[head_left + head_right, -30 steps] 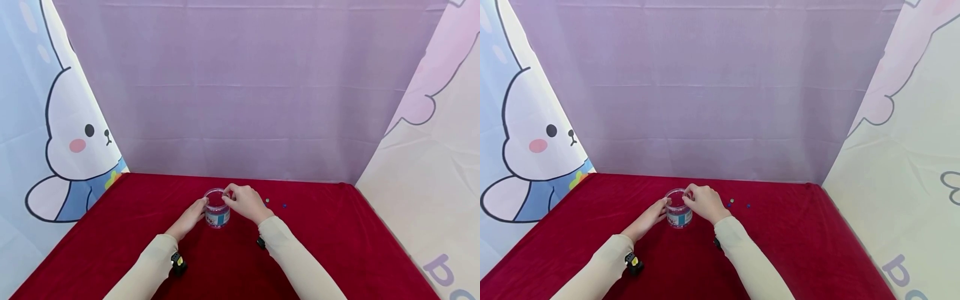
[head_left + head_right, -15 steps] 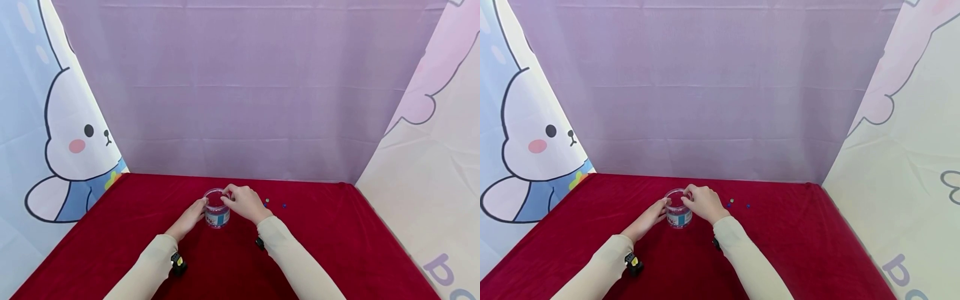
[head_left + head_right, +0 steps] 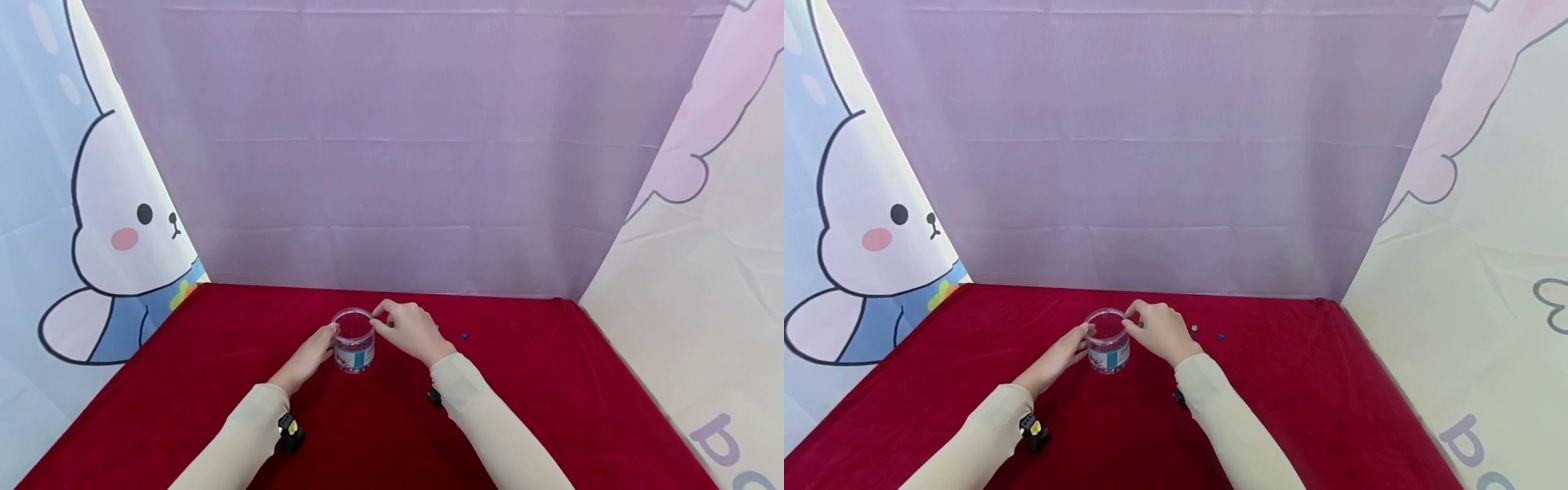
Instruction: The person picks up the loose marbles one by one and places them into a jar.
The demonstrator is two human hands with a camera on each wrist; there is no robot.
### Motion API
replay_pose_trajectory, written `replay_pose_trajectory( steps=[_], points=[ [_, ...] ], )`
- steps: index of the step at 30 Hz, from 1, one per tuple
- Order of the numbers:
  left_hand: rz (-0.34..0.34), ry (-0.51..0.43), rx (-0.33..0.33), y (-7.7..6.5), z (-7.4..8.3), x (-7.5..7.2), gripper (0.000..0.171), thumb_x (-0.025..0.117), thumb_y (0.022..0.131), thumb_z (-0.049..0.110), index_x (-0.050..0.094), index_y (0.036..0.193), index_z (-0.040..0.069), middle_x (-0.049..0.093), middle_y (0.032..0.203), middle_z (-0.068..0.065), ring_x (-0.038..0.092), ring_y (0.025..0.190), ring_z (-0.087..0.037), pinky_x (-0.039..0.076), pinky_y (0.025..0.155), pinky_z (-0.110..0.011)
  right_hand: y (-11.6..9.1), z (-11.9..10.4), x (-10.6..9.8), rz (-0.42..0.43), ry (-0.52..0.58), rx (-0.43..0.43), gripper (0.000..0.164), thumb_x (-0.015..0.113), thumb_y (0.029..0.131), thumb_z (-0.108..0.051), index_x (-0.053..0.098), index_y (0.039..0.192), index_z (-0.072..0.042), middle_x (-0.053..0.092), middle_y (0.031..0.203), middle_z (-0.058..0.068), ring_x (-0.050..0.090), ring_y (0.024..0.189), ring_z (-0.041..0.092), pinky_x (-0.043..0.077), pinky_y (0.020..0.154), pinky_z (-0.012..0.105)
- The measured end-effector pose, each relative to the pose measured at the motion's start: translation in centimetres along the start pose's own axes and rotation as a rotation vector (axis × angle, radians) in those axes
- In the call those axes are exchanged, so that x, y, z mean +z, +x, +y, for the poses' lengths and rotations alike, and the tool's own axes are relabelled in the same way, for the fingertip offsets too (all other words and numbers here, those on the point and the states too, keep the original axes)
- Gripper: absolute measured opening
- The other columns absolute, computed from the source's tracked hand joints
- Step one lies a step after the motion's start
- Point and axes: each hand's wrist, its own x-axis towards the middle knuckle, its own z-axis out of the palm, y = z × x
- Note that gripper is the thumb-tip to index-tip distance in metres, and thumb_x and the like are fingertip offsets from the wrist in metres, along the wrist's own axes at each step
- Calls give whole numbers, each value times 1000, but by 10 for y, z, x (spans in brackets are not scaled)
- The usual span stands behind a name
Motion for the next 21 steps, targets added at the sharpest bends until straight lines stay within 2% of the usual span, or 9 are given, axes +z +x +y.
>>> replay_pose_trajectory(
  steps=[5,21],
  points=[
    [2,-3,11,-1,1,0,66,25,111,41,18,155,-8,22,160,-28,23,146,-45,24,117,-55,-3,8,-4,9,-15,-7,28,71,95,-34,69,117,-17,60,67,-10,55,54,9,51,53,24],
    [-2,-7,7,-1,1,-1,67,26,111,41,19,155,-8,22,160,-28,23,146,-45,24,117,-55,-19,46,-19,0,-46,76,23,70,95,-30,70,114,-16,60,67,-12,53,52,9,49,54,28]
  ],
)
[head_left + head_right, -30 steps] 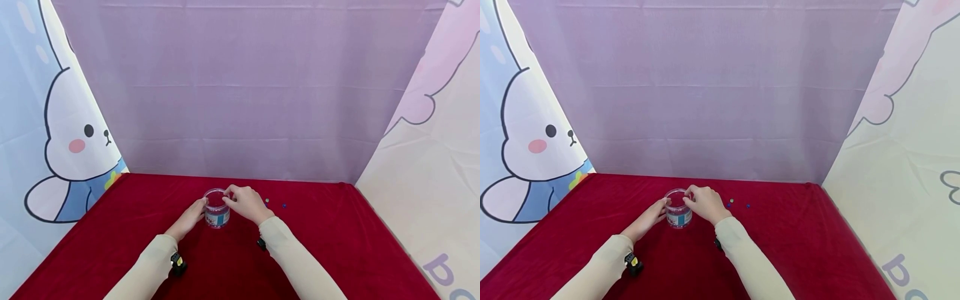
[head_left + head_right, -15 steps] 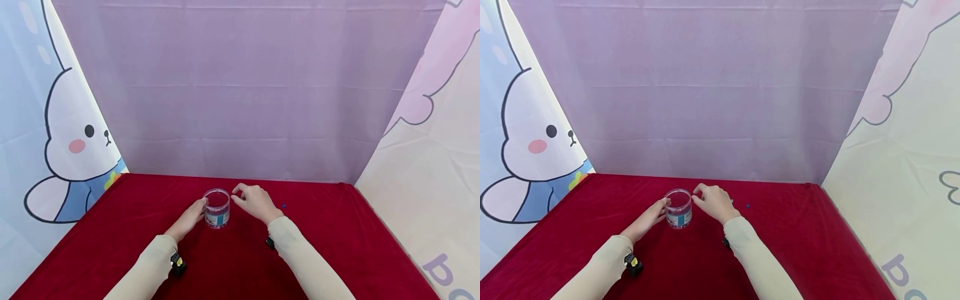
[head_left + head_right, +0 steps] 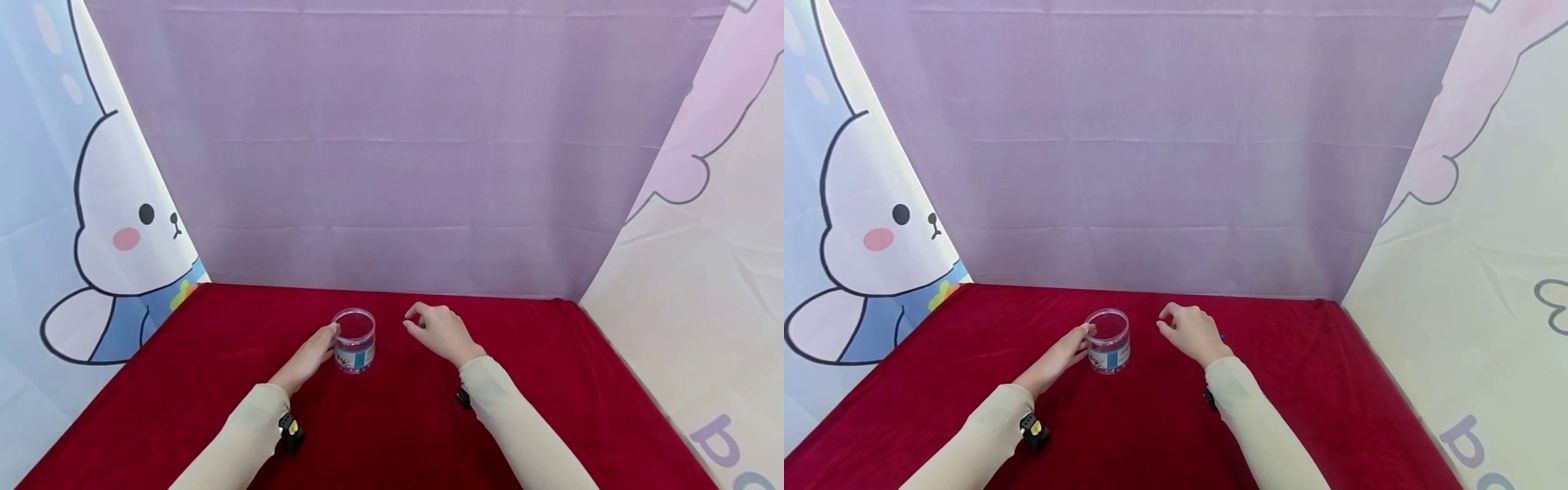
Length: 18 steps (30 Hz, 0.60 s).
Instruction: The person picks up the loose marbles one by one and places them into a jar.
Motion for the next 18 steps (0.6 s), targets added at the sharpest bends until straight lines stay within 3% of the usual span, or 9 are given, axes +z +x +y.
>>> replay_pose_trajectory(
  steps=[18],
  points=[
    [5,2,-17,1,-3,1,67,25,111,42,19,156,-6,22,160,-27,23,146,-44,24,117,-54,-16,34,-5,7,-24,63,15,71,95,-25,71,108,-18,62,68,-11,53,56,8,47,56,29]
  ],
)
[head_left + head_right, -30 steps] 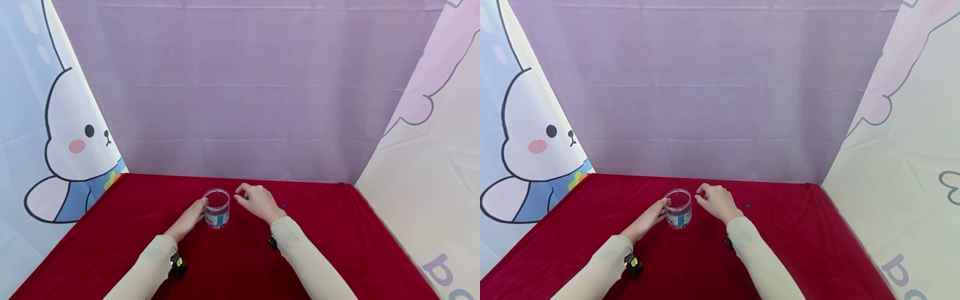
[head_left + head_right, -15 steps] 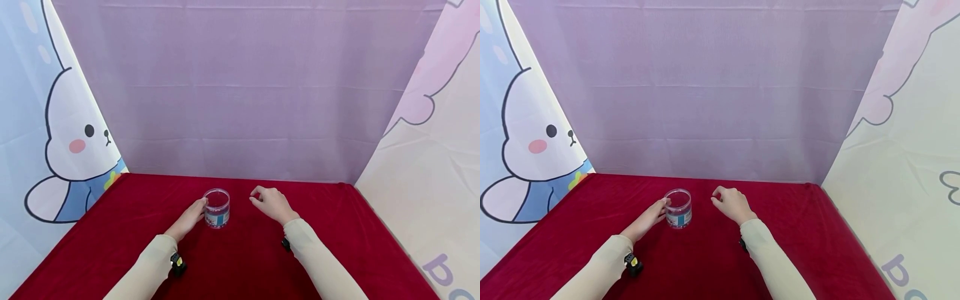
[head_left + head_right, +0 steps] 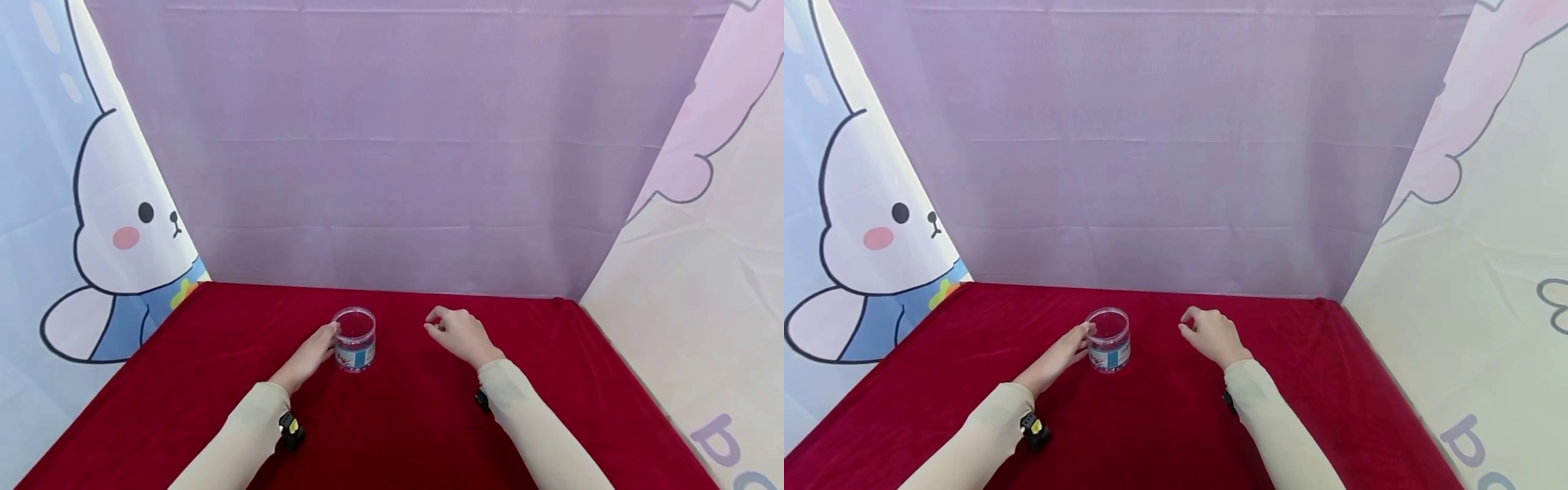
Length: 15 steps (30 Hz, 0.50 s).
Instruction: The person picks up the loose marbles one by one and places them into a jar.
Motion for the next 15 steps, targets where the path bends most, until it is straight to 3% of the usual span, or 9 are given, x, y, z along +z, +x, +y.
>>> replay_pose_trajectory(
  steps=[10,15],
  points=[
    [-8,-5,3,0,0,0,67,25,111,43,18,156,-6,22,160,-27,23,146,-44,23,117,-54,-6,17,-7,-22,-22,46,18,70,95,-27,71,109,-16,67,68,0,50,50,11,44,52,28],
    [-13,1,4,0,0,0,68,25,111,44,18,156,-6,20,161,-27,23,146,-45,24,117,-54,-8,24,-8,-9,-31,42,18,70,95,-27,71,108,-15,60,61,-6,46,47,10,41,48,27]
  ],
)
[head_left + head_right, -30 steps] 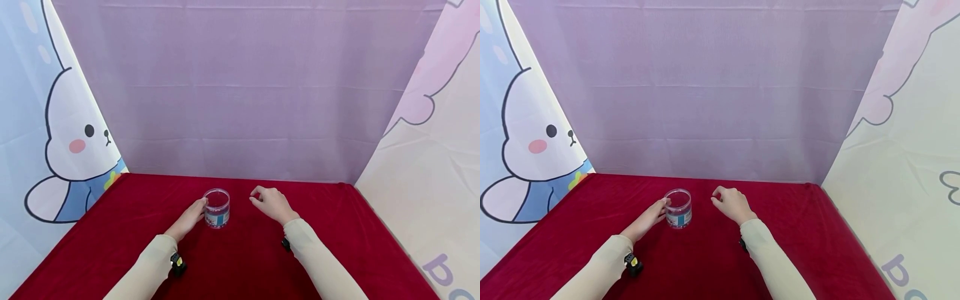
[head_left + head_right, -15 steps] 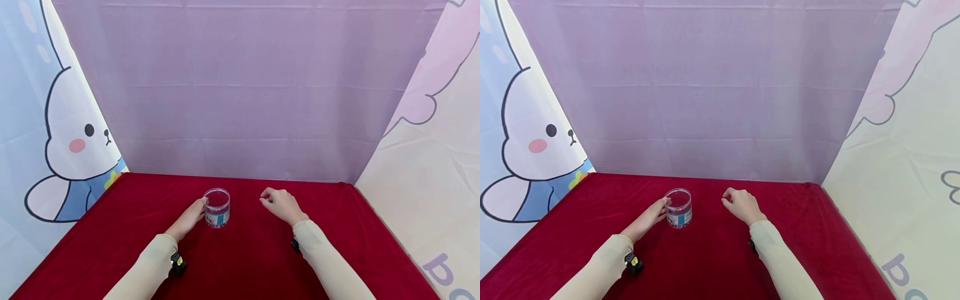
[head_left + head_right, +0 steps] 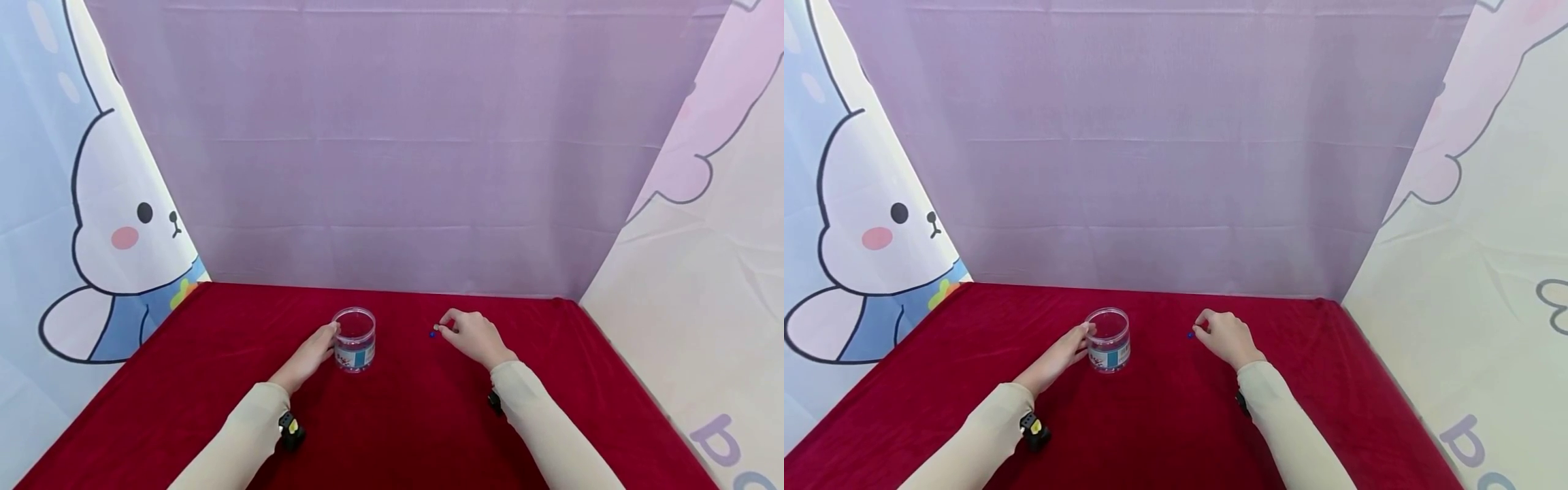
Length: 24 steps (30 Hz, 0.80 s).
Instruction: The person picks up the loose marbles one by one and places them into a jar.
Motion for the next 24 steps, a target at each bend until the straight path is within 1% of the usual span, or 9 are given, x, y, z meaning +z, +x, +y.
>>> replay_pose_trajectory(
  steps=[4,11,13,20,24],
  points=[
    [1,-6,-7,0,1,0,67,26,111,44,18,157,-4,20,161,-26,22,147,-44,23,118,-54,-2,7,-1,-6,4,21,19,70,95,-26,70,109,-15,56,59,-7,43,46,11,41,48,28],
    [5,3,-14,-1,4,0,66,26,111,43,18,157,-3,20,161,-26,22,147,-44,23,118,-54,-4,22,-2,-12,19,84,18,71,94,-23,70,110,-14,60,67,-6,52,56,13,47,55,30],
    [3,7,-12,-1,5,0,66,26,111,43,18,157,-4,20,161,-26,22,146,-44,23,117,-54,-5,27,-2,-15,23,93,18,71,94,-22,70,110,-13,61,69,-6,54,58,14,47,55,31],
    [7,5,-13,-1,4,0,66,26,111,43,18,157,-4,20,161,-26,22,147,-44,23,118,-54,-6,40,-3,-20,32,142,18,70,94,-20,70,109,-9,61,70,-3,54,61,16,48,56,31],
    [8,3,-18,0,2,0,67,26,110,44,19,157,-3,20,162,-25,22,147,-43,23,118,-53,-6,47,-2,-40,27,164,18,70,95,-19,70,108,-8,61,68,-2,54,60,16,49,57,31]
  ],
)
